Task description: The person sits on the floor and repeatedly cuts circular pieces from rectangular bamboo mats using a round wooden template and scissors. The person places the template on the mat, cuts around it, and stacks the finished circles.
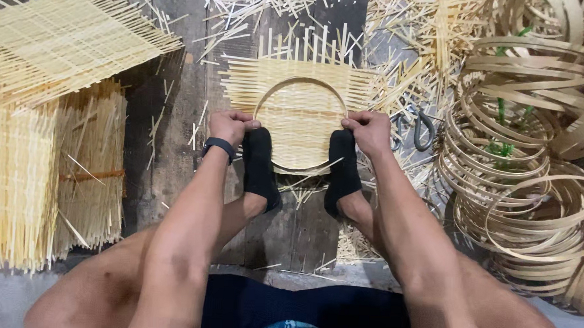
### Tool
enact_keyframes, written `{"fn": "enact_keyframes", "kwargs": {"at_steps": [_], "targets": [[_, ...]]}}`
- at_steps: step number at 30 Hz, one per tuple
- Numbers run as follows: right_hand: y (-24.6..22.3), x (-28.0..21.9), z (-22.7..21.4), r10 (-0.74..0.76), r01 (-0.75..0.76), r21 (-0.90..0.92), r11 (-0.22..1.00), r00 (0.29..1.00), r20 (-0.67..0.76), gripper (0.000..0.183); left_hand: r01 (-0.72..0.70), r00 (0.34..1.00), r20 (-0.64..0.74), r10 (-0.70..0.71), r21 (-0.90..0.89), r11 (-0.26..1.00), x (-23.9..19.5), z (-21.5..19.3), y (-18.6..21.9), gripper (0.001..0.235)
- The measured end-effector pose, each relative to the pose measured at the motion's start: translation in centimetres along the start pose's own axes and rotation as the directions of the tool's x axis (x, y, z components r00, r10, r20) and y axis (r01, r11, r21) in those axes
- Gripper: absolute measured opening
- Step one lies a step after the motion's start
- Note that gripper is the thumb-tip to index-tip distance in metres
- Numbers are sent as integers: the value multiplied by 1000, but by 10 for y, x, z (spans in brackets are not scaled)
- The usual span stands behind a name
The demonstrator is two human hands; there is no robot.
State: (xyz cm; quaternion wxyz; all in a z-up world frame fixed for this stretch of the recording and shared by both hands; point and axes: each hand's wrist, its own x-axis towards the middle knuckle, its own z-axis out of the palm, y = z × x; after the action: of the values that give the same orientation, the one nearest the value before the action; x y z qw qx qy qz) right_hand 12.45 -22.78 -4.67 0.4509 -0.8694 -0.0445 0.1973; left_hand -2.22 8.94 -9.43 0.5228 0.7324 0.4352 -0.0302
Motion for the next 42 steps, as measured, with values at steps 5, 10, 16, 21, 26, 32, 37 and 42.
{"fn": "enact_keyframes", "kwargs": {"at_steps": [5,10,16,21,26,32,37,42], "targets": [[-68,-37,9,-122,128,-497,858,991,44,51,-7,989,142,-34,279,960,-3,-17,45,26],[-94,-72,76,-428,767,-528,363,641,637,99,-767,586,99,804,387,512,18,27,94,27],[-53,-71,103,-552,725,-680,109,613,565,85,-744,660,37,750,174,646,44,61,83,20],[-65,-79,98,-511,737,-621,267,655,557,89,-675,734,33,678,132,725,30,57,90,18],[-80,-34,56,-576,724,-312,615,683,450,58,-665,744,44,667,151,732,26,56,96,18],[-82,58,49,-448,465,-236,853,885,123,20,-647,761,213,613,173,743,40,56,96,23],[-64,78,54,-190,205,-75,976,967,172,20,-391,904,220,368,73,917,66,74,84,31],[-49,82,50,-203,199,37,979,963,177,40,-369,894,243,376,-73,926,94,88,65,39]]}}
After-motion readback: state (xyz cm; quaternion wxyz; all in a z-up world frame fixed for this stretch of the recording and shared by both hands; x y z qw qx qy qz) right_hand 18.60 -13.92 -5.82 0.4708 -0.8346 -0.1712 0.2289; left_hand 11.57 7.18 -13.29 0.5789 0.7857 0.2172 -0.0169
